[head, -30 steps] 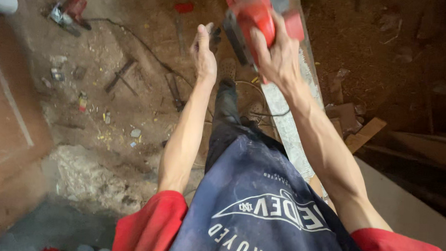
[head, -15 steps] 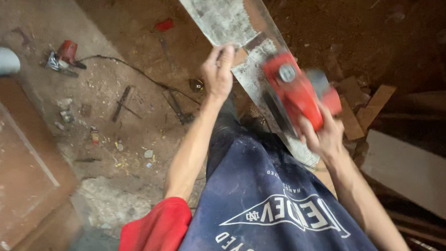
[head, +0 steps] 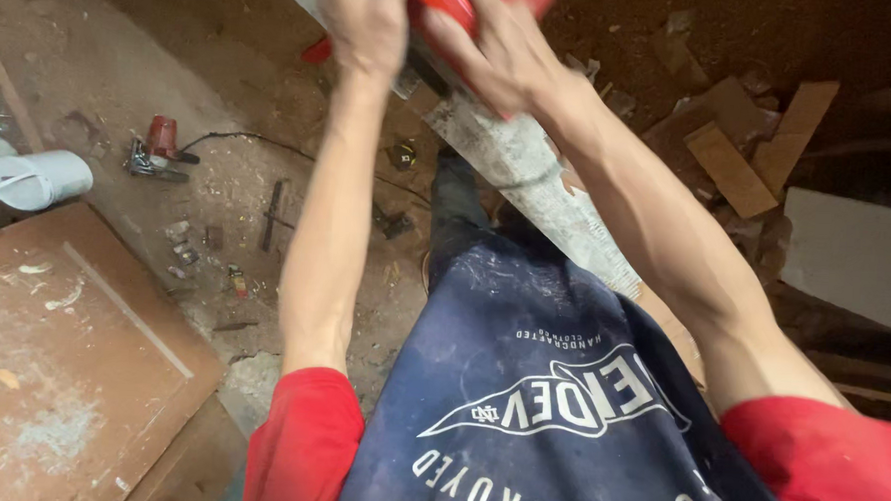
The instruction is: The person uses a red electric sander to smooth the surface of a long wooden plank resting on a workbench. The person moves the sander back and forth along the plank, generating sawdust, and briefly lifts the plank to inspect the sanded surface.
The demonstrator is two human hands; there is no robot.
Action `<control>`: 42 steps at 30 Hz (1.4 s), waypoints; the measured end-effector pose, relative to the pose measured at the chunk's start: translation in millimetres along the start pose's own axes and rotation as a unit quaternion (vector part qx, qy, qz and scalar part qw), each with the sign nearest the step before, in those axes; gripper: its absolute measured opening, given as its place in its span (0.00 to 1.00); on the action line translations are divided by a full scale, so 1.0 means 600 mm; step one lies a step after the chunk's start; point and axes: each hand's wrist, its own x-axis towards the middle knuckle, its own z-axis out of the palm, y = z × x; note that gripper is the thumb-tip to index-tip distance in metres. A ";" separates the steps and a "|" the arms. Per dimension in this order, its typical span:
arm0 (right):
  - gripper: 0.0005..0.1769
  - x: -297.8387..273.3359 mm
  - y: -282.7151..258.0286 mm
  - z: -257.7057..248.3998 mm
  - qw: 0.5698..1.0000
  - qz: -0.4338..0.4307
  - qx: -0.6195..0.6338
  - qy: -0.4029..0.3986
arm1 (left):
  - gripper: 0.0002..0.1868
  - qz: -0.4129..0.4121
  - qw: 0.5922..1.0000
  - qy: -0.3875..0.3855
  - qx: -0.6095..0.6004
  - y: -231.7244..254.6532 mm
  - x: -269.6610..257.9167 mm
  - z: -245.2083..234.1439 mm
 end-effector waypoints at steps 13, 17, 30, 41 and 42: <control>0.36 -0.569 -0.119 -0.237 0.958 0.275 -0.068 -0.047 | 0.16 0.292 0.942 -0.108 -0.125 0.171 -0.392 0.277; 0.35 -0.613 -0.101 -0.230 0.954 0.293 -0.045 -0.034 | 0.21 0.347 0.876 -0.301 -0.145 0.149 -0.358 0.286; 0.31 -0.295 -0.079 -0.153 0.942 0.305 -0.128 -0.058 | 0.04 0.188 0.940 0.135 -0.250 0.001 -0.181 0.149; 0.24 0.253 -0.046 0.098 0.994 0.077 -0.079 -0.003 | 0.24 -0.120 0.930 0.252 -0.238 -0.331 -0.028 0.059; 0.26 0.301 -0.043 0.122 0.997 0.048 -0.061 -0.001 | 0.25 -0.144 0.934 0.236 -0.227 -0.336 -0.032 0.052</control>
